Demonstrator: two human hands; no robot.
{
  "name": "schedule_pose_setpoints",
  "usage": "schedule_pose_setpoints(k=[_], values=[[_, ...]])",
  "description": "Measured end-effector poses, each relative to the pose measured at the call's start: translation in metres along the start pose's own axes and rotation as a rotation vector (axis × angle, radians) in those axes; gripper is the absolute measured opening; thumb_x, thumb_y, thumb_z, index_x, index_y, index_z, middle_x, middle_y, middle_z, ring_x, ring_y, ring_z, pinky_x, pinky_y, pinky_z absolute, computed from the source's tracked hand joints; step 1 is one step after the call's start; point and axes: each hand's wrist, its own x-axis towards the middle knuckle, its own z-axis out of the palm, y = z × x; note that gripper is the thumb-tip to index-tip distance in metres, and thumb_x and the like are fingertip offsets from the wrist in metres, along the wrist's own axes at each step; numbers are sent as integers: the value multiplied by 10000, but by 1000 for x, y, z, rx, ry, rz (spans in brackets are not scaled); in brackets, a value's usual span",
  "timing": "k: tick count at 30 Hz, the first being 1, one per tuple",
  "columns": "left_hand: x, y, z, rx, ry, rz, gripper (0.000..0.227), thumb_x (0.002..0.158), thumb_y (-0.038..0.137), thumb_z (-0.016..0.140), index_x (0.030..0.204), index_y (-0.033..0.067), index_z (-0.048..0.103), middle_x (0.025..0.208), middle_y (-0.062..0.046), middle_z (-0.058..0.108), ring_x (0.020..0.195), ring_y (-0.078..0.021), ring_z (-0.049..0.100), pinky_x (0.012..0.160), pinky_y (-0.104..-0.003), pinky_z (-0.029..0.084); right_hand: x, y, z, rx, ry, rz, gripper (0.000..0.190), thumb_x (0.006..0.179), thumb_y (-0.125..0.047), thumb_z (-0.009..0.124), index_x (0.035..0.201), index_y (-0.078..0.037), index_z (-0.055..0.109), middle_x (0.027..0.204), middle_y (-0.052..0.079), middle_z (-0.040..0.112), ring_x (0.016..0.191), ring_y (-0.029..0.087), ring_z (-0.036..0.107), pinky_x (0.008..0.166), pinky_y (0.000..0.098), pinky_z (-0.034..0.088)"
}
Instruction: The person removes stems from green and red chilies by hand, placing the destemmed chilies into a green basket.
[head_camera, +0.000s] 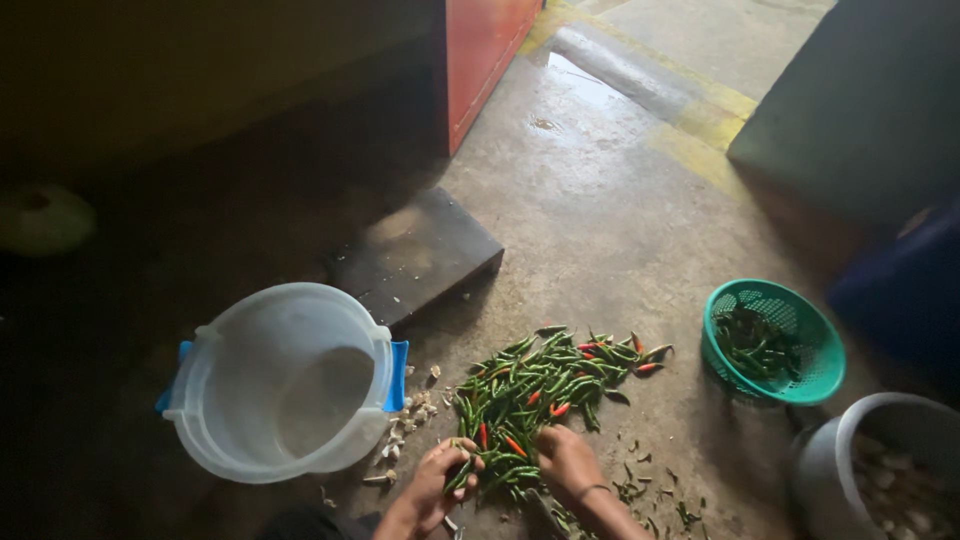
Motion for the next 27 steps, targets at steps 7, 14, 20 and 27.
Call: schedule_pose_setpoints(k=[7, 14, 20, 27], values=[[24, -20, -35, -3, 178, -12, 255, 939, 283, 695, 989, 66, 570, 833, -127, 705, 577, -166, 629, 388, -266, 408, 40, -38, 36, -222, -26, -46, 162, 830, -179, 696, 944, -83, 632, 1026, 174, 611, 1007, 403, 615, 869, 495, 514], [37, -27, -38, -11, 181, -11, 261, 901, 308, 712, 969, 89, 585, 820, -132, 714, 517, -164, 607, 349, -275, 371, 59, -29, 56, -335, -74, -73, 202, 816, -216, 687, 952, -80, 626, 1047, 165, 634, 1077, 373, 617, 954, 472, 512], [42, -34, -52, 59, 201, 30, 313, 914, 355, 725, 897, 54, 640, 764, -115, 667, 500, -156, 578, 342, -273, 386, 39, -29, 28, -39, 9, 108, 220, 800, -216, 729, 988, -102, 731, 899, 91, 703, 842, 267, 689, 749, 397, 558], [35, -38, -13, 65, 90, -20, 312, 919, 316, 685, 1075, 46, 706, 871, -109, 744, 570, -155, 633, 388, -270, 419, -13, 39, -26, 1187, -151, 408, 244, 878, -76, 727, 1096, 25, 765, 770, 40, 702, 654, 118, 616, 562, 255, 476]])
